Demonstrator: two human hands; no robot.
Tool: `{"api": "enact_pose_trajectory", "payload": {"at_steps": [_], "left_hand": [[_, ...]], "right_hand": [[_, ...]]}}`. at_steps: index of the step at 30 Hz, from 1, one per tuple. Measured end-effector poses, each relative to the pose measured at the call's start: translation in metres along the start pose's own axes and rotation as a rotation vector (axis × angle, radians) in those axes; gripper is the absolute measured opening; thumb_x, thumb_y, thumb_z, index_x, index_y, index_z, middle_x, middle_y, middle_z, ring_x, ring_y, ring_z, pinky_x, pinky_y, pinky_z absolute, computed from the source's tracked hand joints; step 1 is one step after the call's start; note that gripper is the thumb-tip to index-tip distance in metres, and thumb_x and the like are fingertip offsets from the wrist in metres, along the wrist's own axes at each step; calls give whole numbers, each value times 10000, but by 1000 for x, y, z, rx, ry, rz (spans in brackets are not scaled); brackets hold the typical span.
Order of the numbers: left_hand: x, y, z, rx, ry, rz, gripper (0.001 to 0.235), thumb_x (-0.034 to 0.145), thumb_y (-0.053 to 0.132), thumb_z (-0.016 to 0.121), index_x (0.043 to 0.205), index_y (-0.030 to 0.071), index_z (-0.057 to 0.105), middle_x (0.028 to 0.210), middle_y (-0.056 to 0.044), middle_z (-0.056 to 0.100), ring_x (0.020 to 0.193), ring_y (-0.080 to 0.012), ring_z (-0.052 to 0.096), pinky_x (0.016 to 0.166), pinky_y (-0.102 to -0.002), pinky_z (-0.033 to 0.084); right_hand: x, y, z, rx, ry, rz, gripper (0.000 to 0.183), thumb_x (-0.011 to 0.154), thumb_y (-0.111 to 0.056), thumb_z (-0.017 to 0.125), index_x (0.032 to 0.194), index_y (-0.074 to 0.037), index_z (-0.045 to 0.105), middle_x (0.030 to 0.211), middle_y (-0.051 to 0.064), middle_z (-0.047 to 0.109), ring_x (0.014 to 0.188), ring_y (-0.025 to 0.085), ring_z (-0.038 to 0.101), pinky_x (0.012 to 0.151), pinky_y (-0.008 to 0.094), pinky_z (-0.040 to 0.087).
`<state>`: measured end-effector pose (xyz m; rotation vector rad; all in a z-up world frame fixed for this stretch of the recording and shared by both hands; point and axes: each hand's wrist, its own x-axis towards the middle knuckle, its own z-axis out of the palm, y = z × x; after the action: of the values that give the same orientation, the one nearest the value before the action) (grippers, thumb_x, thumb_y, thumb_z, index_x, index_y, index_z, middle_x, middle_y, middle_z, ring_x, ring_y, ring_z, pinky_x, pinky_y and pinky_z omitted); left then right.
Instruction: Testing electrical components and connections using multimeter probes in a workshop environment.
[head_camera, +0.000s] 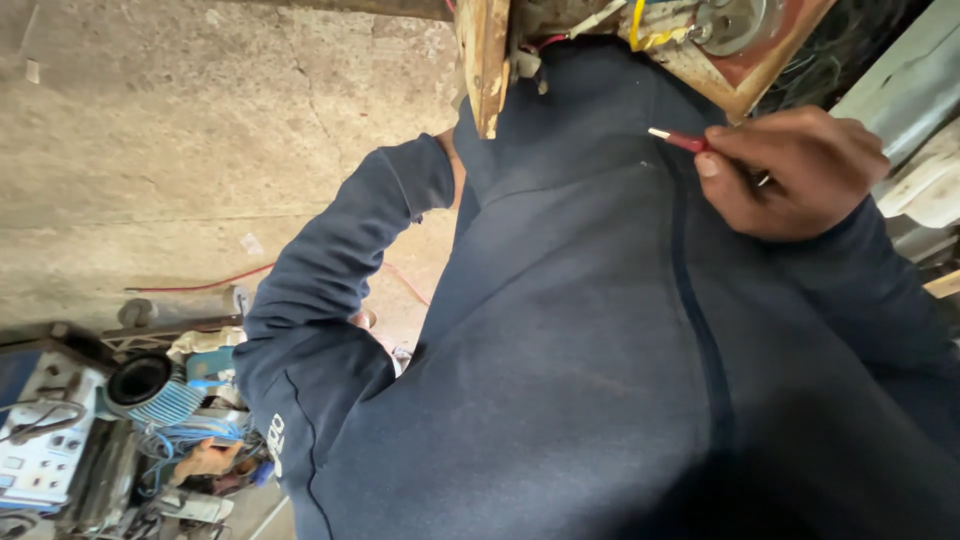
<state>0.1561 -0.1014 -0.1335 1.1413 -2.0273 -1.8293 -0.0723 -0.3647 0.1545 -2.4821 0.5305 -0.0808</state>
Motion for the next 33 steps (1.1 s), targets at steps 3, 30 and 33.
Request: {"api": "enact_pose_trajectory", "payload": {"at_steps": [3,30,33], "left_hand": [[11,-2,-5,0,36,29,476,714,414,750,1036,64,743,1003,-211,734,917,-422,690,765,-482,538],[27,165,-96,-205,988,104,483,861,2,670,1332,107,639,1463,-102,601,1201,-302,681,1030,-363,556],[61,156,-82,-515,913,315,653,938,39,666,1529,59,389,1450,-136,566,1290,-298,633,1110,-339,530]], "right_hand": [[-6,1,-6,-19,-40,8,224,885,-117,857,1048,15,779,917,160,707,680,273,681,621,374,543],[-9,-2,-31,-135,-201,28,199,974,-114,871,1107,-16,758,941,132,699,784,267,707,692,328,553],[-14,7,-29,-129,-177,24,189,986,-115,871,1113,-29,761,951,119,703,800,255,709,702,321,555]]}}
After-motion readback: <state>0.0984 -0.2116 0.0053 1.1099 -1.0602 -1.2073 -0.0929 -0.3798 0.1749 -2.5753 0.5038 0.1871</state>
